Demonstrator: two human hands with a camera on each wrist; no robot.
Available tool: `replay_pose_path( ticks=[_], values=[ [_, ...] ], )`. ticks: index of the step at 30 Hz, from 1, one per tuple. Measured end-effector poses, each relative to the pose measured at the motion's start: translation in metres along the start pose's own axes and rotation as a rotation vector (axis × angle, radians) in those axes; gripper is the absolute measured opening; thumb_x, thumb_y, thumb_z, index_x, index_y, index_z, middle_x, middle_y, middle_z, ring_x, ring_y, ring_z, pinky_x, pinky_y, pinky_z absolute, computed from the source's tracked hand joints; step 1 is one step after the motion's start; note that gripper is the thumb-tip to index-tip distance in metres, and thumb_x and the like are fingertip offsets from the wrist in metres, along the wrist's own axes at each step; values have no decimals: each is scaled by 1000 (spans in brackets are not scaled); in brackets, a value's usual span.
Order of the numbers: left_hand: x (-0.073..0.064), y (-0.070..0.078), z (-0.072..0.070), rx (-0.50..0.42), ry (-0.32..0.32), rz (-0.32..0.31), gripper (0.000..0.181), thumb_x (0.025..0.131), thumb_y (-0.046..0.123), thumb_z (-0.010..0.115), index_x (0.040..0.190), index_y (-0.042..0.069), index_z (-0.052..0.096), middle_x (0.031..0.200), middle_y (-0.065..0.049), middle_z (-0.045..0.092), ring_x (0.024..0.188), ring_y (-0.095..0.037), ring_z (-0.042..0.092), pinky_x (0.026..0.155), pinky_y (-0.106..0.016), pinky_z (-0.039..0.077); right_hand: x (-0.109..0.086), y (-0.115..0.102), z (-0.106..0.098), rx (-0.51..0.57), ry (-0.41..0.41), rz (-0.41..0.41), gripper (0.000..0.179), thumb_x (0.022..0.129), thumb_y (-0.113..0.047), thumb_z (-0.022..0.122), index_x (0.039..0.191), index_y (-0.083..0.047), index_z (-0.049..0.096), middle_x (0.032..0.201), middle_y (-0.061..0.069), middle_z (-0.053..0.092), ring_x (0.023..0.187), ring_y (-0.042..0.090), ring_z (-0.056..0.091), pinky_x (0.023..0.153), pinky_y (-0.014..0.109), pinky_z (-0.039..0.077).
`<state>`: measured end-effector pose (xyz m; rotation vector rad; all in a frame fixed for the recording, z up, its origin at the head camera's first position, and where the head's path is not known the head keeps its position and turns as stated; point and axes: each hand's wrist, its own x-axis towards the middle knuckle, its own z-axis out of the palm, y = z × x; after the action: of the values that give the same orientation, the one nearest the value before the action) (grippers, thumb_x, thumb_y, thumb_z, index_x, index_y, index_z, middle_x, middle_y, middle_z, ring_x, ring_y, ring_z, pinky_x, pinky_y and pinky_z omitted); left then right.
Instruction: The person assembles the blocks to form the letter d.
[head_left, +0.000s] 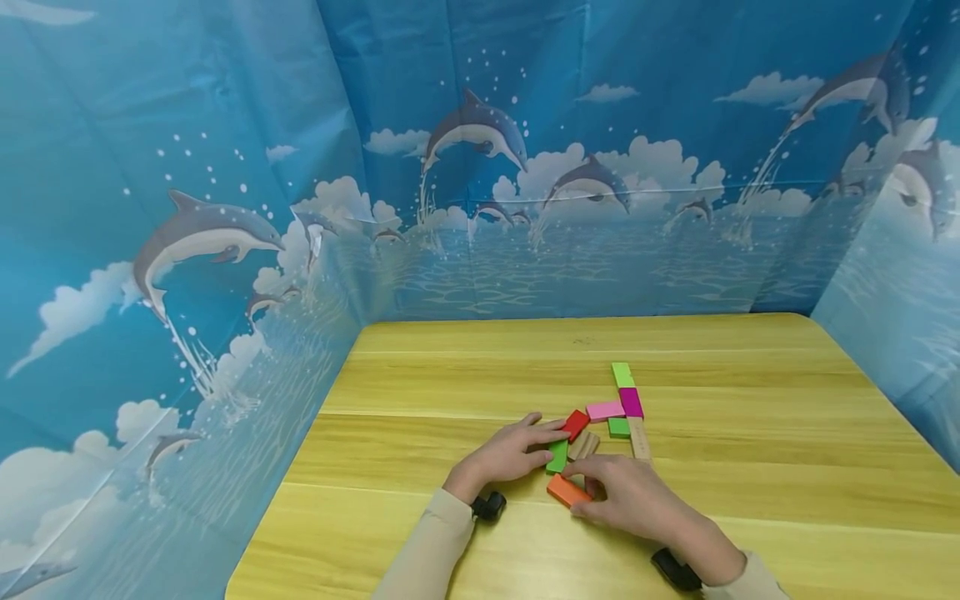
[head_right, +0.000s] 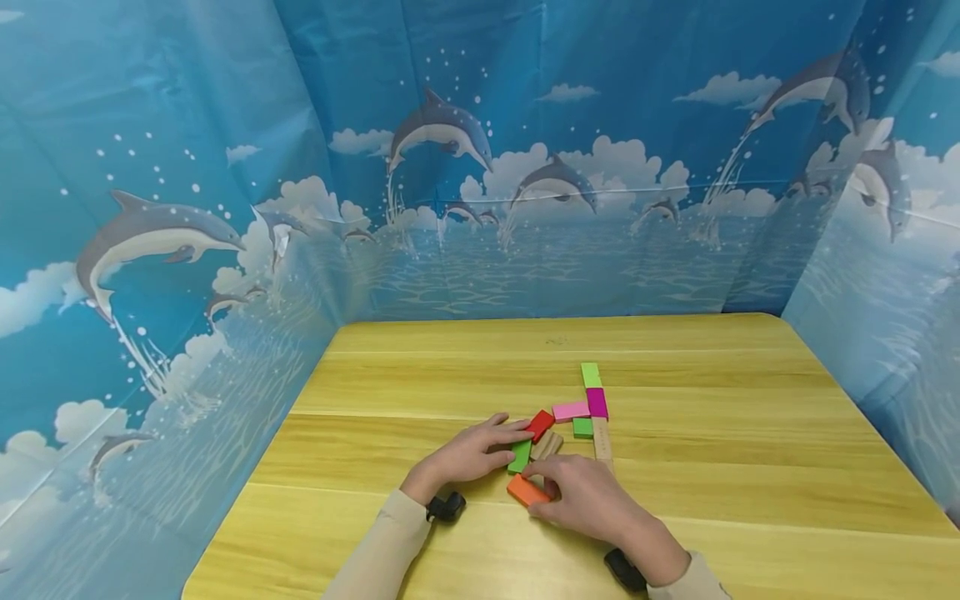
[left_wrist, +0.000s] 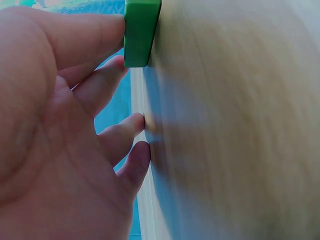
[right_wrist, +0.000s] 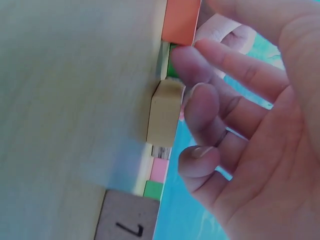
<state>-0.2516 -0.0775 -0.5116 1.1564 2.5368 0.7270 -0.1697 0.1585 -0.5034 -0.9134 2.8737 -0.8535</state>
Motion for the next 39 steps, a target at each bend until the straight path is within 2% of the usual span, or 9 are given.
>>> replay_pose_path(
  ticks=[7, 12, 18, 24, 27, 34, 39],
  values=[
    [0, 1, 0, -3, 2, 2, 48, 108, 31, 48, 155, 30, 42, 162, 14, 28, 153, -29, 13, 116, -60, 23, -1, 2, -4, 12, 42, 1, 34, 86, -37, 82, 117, -27, 73, 77, -23, 55, 68, 3, 53, 56, 23, 44],
    [0, 1, 0, -23, 6, 3, 47, 108, 30, 47, 155, 29, 42, 163, 11, 28, 153, -31, 13, 116, -61, 23, 0, 4, -12, -16, 74, 5, 33, 86, -34, 82, 117, -27, 74, 89, -19, 61, 77, 3, 57, 61, 23, 47],
    [-2, 1, -1, -15, 17, 0, 47, 108, 31, 48, 155, 29, 42, 163, 11, 29, 152, -31, 15, 115, -60, 26, 3, 9, -20, -82, 124, -27, 28, 85, -33, 83, 111, -30, 74, 109, -13, 65, 98, 8, 59, 73, 30, 52],
    [-1, 3, -2, -23, 6, 9, 48, 108, 29, 48, 155, 27, 42, 163, 10, 28, 152, -31, 14, 115, -61, 24, 7, 13, -23, -94, 132, -50, 27, 84, -28, 85, 108, -29, 74, 114, -10, 64, 106, 11, 57, 81, 38, 53],
    [-1, 3, -2, -16, 1, 13, 48, 108, 28, 49, 155, 27, 42, 163, 9, 28, 152, -32, 14, 115, -62, 23, 9, 14, -23, -108, 132, -45, 30, 83, -28, 85, 111, -25, 74, 117, -8, 62, 110, 13, 56, 85, 41, 53],
    [0, 1, -1, 7, 11, 23, 48, 108, 29, 49, 155, 28, 42, 163, 10, 29, 152, -32, 16, 115, -60, 26, 15, 18, -19, -120, 105, 13, 40, 82, -31, 85, 119, -21, 73, 118, -5, 61, 104, 14, 56, 83, 42, 51],
    [0, 1, -2, 4, 5, 21, 48, 108, 29, 49, 155, 29, 41, 163, 10, 29, 152, -32, 15, 115, -61, 25, 17, 20, -15, -127, 89, 18, 43, 80, -34, 87, 118, -20, 73, 118, -3, 59, 102, 15, 57, 82, 42, 48]
  ],
)
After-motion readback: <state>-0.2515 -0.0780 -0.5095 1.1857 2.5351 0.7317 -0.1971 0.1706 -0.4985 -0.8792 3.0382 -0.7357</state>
